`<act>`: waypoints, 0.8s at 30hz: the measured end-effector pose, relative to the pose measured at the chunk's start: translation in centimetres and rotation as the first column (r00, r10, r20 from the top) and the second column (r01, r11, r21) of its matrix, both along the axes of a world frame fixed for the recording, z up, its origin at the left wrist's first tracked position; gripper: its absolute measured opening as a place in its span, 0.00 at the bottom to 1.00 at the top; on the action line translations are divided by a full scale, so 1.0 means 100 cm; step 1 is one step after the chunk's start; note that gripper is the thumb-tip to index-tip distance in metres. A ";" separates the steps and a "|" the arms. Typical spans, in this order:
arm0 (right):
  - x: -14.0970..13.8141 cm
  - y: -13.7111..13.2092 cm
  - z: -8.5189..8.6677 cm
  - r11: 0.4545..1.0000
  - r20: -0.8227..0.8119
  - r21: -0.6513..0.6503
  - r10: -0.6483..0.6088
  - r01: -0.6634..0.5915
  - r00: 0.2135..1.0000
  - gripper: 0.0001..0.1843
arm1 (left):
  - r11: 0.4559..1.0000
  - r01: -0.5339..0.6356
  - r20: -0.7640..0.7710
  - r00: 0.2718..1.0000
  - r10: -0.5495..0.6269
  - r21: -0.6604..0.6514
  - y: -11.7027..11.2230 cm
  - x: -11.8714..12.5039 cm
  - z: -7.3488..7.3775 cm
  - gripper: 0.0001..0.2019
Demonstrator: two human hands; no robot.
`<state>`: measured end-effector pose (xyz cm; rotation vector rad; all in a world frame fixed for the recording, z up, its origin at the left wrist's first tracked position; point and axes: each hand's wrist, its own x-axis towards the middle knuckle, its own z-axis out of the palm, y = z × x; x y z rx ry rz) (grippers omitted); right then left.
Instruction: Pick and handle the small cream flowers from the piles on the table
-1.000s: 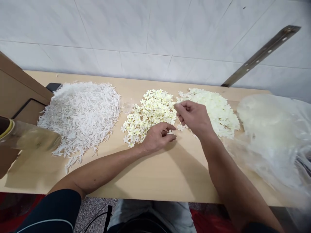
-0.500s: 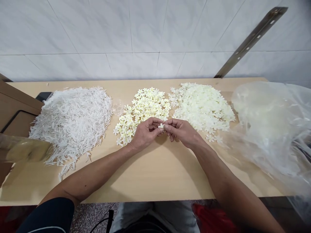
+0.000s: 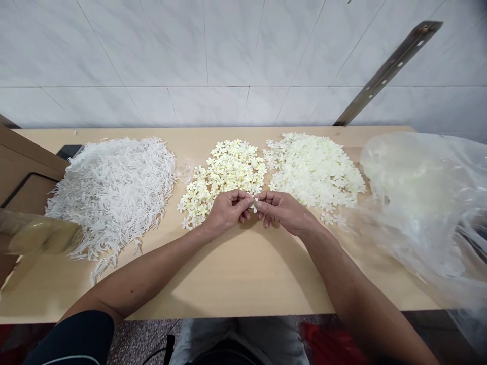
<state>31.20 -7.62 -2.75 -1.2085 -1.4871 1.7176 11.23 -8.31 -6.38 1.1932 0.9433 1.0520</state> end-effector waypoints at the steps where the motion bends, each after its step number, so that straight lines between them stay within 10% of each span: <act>1: 0.001 0.001 0.000 1.000 0.030 0.011 -0.004 0.004 1.000 0.23 | 0.999 -0.019 -0.039 0.999 0.020 0.037 -0.001 0.000 0.000 0.19; 11: 0.002 0.000 0.001 0.998 0.099 0.056 0.033 -0.039 0.995 0.22 | 0.970 -0.032 -0.183 0.980 0.078 0.242 -0.007 -0.001 -0.001 0.13; 24: 0.007 0.009 -0.013 0.979 -0.065 0.127 -0.154 0.161 0.986 0.21 | 0.984 -0.108 -0.063 0.991 0.118 0.142 -0.008 0.002 -0.005 0.18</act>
